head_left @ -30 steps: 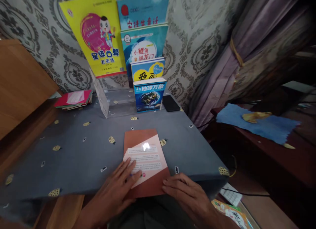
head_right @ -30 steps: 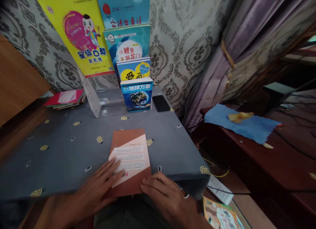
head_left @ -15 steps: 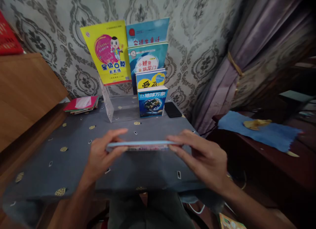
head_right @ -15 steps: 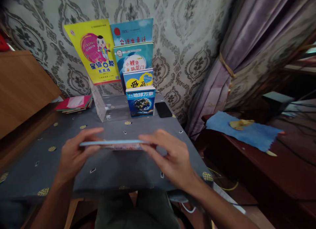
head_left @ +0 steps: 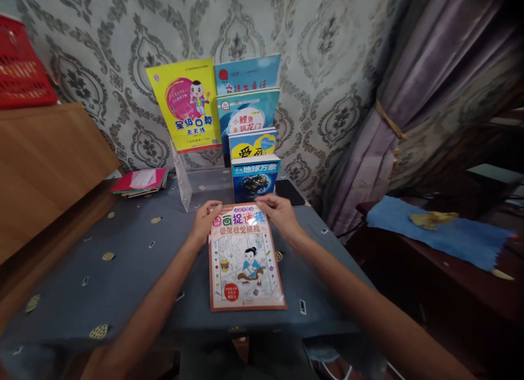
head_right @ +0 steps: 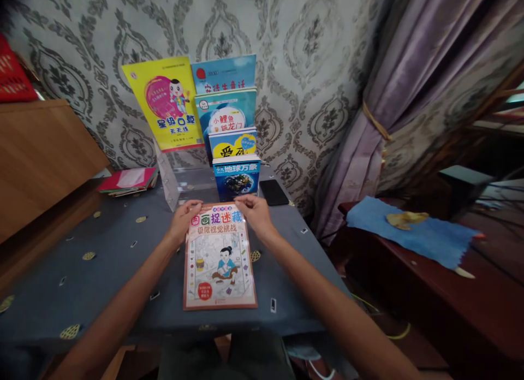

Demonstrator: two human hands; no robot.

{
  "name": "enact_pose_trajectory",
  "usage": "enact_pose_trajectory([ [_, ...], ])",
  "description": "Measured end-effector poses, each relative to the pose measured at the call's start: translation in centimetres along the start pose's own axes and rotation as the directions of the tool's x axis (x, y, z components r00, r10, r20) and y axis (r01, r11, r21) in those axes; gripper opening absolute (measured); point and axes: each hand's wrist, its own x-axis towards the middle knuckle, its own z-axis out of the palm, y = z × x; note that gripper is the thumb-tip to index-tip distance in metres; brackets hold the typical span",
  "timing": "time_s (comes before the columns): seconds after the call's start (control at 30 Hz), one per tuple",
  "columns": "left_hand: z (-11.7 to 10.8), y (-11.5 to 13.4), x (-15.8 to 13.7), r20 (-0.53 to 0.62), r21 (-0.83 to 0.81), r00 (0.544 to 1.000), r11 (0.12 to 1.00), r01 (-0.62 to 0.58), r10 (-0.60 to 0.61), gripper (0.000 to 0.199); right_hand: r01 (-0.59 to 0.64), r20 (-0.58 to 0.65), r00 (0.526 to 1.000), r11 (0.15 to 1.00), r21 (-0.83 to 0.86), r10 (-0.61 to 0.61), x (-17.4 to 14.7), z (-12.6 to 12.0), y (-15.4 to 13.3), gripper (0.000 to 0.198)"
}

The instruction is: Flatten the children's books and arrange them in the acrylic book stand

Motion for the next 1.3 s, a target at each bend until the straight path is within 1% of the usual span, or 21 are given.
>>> enact_pose_trajectory([
  [0.07,-0.3,-2.4,0.7,-0.015,0.034,1.0,0.999,0.02,-0.019,0.056,-0.043,-0.005,0.999,0.998,-0.049,0.042,0.0,0.2,2.7,0.031],
  [0.13,-0.6,-4.0,1.1,-0.023,0.093,1.0,0.995,0.021,-0.018,0.052,-0.055,-0.008,0.998,0.995,-0.079,0.055,0.1,0.5,4.8,0.027],
  [0.23,-1.3,-5.3,1.4,-0.03,0.229,0.999,0.973,-0.012,0.019,0.04,-0.056,-0.001,0.998,0.99,-0.131,0.056,0.7,0.8,6.6,0.021],
  [0.3,-1.9,-5.5,1.3,-0.03,0.341,0.997,0.938,-0.063,0.078,0.027,-0.047,0.014,0.999,0.983,-0.176,0.05,1.3,0.9,7.2,0.016],
  [0.37,-2.5,-5.3,1.1,-0.02,0.452,0.987,0.883,-0.131,0.157,0.016,-0.032,0.032,0.999,0.974,-0.225,0.04,1.8,0.9,7.4,0.013],
  [0.4,-2.8,-5.2,0.9,-0.012,0.502,0.98,0.849,-0.166,0.198,0.014,-0.023,0.042,0.999,0.968,-0.252,0.034,2.0,0.9,7.4,0.013],
  [0.47,-3.3,-5.0,0.4,0.01,0.589,0.964,0.777,-0.222,0.267,0.019,-0.001,0.064,0.998,0.952,-0.305,0.022,2.3,1.0,7.4,0.012],
  [0.53,-3.7,-4.9,-0.1,0.035,0.657,0.951,0.71,-0.253,0.306,0.026,0.024,0.088,0.996,0.933,-0.359,0.008,2.3,1.0,7.4,0.013],
  [0.63,-4.0,-5.0,-0.6,0.083,0.73,0.943,0.624,-0.278,0.323,0.032,0.062,0.119,0.993,0.897,-0.437,-0.01,2.3,1.0,7.4,0.014],
  [0.73,-3.9,-5.0,-0.9,0.138,0.78,0.938,0.548,-0.301,0.319,0.031,0.098,0.134,0.99,0.848,-0.521,-0.032,2.0,0.8,7.1,0.016],
  [0.8,-3.9,-4.9,-1.0,0.163,0.804,0.936,0.507,-0.31,0.313,0.03,0.127,0.133,0.989,0.813,-0.569,-0.061,1.5,0.8,6.4,0.017],
  [0.87,-3.8,-4.8,-1.1,0.176,0.822,0.935,0.476,-0.312,0.308,0.029,0.192,0.165,0.98,0.76,-0.621,-0.113,0.8,1.3,5.5,0.02],
  [0.9,-3.8,-4.8,-1.1,0.181,0.83,0.935,0.463,-0.312,0.306,0.029,0.25,0.213,0.966,0.722,-0.645,-0.144,0.3,1.7,5.0,0.021],
  [0.93,-3.8,-4.7,-1.1,0.186,0.836,0.935,0.452,-0.312,0.303,0.028,0.337,0.297,0.938,0.664,-0.667,-0.178,-0.3,2.4,4.5,0.023],
  [0.97,-3.8,-4.7,-1.1,0.19,0.841,0.935,0.442,-0.312,0.299,0.028,0.439,0.405,0.892,0.599,-0.67,-0.201,-0.9,3.2,4.1,0.026],
  [1.03,-3.9,-4.7,-1.1,0.196,0.85,0.936,0.425,-0.31,0.292,0.028,0.621,0.617,0.759,0.519,-0.588,-0.21,-2.0,5.0,3.6,0.031],
  [1.07,-3.9,-4.7,-1.1,0.197,0.854,0.937,0.419,-0.309,0.288,0.028,0.672,0.678,0.707,0.493,-0.553,-0.202,-2.5,5.9,3.5,0.033],
  [1.1,-3.9,-4.7,-1.0,0.199,0.857,0.938,0.413,-0.307,0.285,0.029,0.699,0.717,0.673,0.473,-0.536,-0.182,-2.9,6.6,3.5,0.036],
  [1.13,-3.9,-4.7,-1.0,0.2,0.86,0.938,0.409,-0.306,0.282,0.029,0.713,0.742,0.652,0.46,-0.53,-0.156,-3.2,7.2,3.5,0.041],
  [1.17,-3.9,-4.7,-0.9,0.201,0.861,0.939,0.407,-0.306,0.28,0.029,0.714,0.755,0.644,0.452,-0.535,-0.125,-3.3,7.5,3.6,0.045],
  [1.3,-4.0,-4.6,-0.8,0.216,0.867,0.938,0.388,-0.311,0.269,0.029,0.69,0.766,0.642,0.465,-0.555,-0.037,-3.3,7.8,4.0,0.054],
])
